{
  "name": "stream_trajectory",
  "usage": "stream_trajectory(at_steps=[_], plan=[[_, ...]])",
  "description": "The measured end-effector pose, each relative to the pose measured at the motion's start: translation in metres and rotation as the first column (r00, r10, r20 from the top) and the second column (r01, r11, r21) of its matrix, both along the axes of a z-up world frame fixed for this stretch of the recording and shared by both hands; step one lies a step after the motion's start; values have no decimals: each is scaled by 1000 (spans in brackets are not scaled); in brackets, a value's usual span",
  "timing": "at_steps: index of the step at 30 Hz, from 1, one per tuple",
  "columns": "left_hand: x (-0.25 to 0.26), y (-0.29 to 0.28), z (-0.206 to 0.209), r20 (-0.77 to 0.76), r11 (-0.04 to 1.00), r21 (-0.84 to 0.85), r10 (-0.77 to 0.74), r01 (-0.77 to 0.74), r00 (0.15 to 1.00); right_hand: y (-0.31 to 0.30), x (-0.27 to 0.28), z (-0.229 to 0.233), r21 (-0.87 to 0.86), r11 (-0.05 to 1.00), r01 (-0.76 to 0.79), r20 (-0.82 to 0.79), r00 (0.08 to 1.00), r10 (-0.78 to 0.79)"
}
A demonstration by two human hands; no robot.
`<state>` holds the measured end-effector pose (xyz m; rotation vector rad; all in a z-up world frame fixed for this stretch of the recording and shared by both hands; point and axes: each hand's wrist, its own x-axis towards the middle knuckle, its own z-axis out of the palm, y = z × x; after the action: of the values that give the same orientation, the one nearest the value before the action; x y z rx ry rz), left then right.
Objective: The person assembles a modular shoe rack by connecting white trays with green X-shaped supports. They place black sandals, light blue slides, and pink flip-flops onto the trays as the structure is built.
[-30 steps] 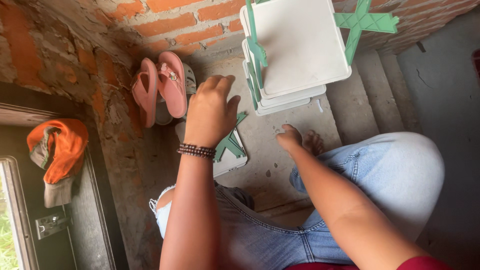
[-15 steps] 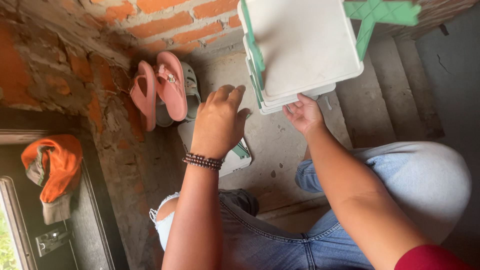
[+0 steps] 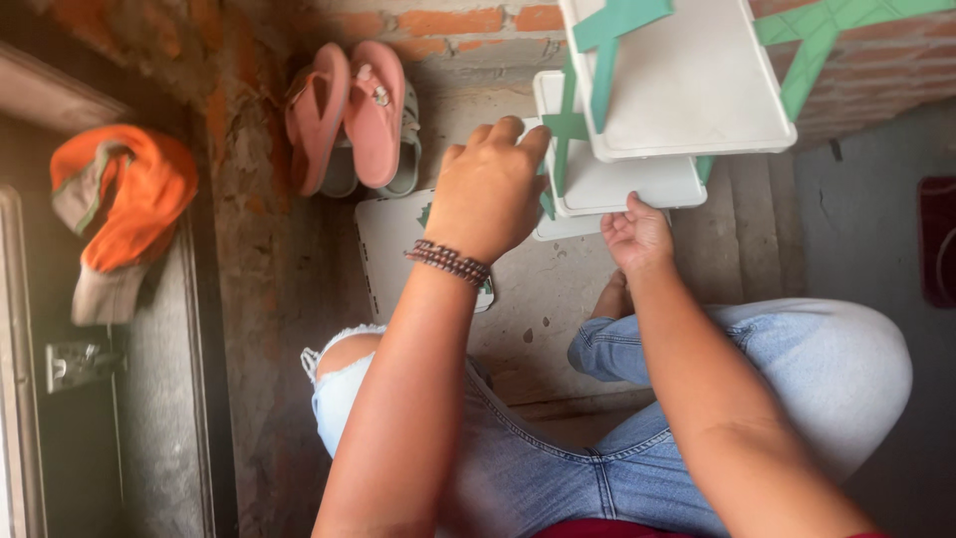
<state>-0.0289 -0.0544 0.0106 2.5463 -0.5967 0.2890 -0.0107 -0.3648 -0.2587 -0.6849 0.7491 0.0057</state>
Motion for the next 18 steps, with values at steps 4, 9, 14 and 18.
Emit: stream_trajectory(at_steps=[4,9,14,18], plan=[[-1,4,0,15,1000,-4,23,-23,1000,-5,2,7,-17,1000,-15,-15,1000,15],[0,8,-3,5,999,3,47,-47,999,0,3,9,-58,998,-32,-32,999,30],[2,12,-3,-6,999,8,42,-42,999,4,8,2,-106,992,-71,-107,992,59],[3,15,-3,-55,998,46,52,-49,997,11,15,-15,-94,990,-104,-142,986,90]])
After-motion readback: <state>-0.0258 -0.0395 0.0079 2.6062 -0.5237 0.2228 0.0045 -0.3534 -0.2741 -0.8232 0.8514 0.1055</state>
